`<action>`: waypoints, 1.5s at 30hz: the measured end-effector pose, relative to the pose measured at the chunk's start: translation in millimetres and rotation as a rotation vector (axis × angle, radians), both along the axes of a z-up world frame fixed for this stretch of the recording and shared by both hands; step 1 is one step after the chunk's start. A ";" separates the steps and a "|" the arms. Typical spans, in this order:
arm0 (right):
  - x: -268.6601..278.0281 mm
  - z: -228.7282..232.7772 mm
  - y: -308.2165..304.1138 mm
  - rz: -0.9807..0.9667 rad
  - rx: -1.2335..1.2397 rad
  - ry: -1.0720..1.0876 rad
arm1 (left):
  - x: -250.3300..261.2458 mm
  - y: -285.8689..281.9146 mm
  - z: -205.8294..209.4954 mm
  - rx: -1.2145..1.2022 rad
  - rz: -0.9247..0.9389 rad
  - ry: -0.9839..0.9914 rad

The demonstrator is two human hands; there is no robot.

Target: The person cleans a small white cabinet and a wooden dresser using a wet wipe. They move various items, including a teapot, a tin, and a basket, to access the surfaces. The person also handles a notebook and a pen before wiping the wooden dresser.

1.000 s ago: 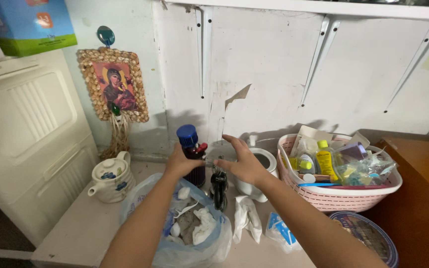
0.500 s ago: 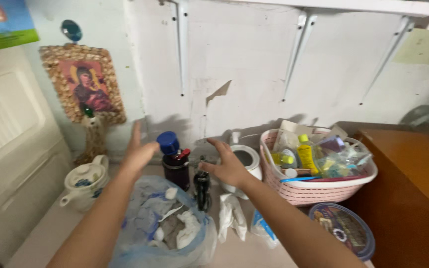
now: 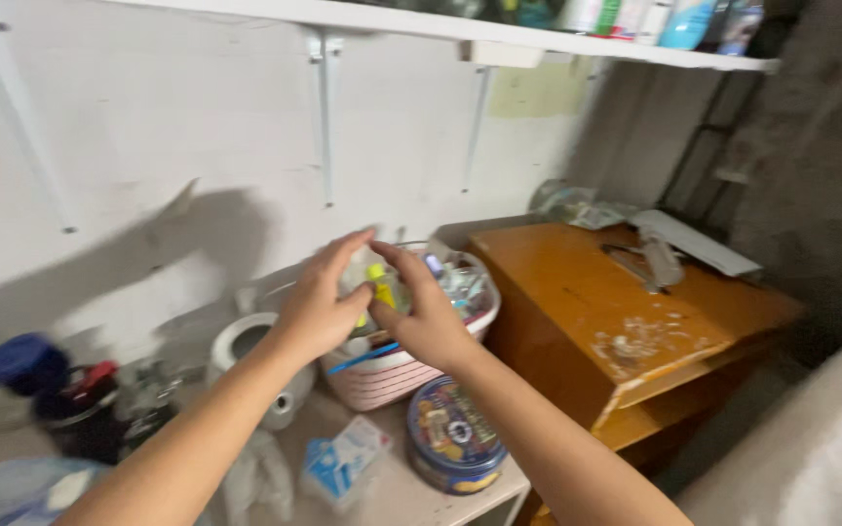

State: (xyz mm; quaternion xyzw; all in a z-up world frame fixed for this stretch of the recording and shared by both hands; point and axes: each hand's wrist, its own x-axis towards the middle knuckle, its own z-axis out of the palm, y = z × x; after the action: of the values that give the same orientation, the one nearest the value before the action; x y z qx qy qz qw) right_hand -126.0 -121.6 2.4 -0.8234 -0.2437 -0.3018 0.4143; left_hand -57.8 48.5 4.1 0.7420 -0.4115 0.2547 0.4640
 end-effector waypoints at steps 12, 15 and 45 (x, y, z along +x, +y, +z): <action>-32.6 -0.9 -291.5 -0.589 -0.066 -0.047 | -9.9 -257.5 20.6 0.265 -0.283 0.017; -31.7 -2.4 -363.7 -0.746 0.043 0.032 | -5.1 -301.4 17.3 0.292 -0.310 0.028; 31.3 -7.8 -536.2 -0.943 0.217 0.354 | 173.7 -531.1 -20.7 0.571 0.154 0.110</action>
State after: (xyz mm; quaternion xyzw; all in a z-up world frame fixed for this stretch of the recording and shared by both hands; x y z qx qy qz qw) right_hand -94.8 -657.8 -5.4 -0.8344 0.2608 -0.3353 0.3511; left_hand 115.9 -482.6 -16.6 0.8841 -0.3834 0.1223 0.2375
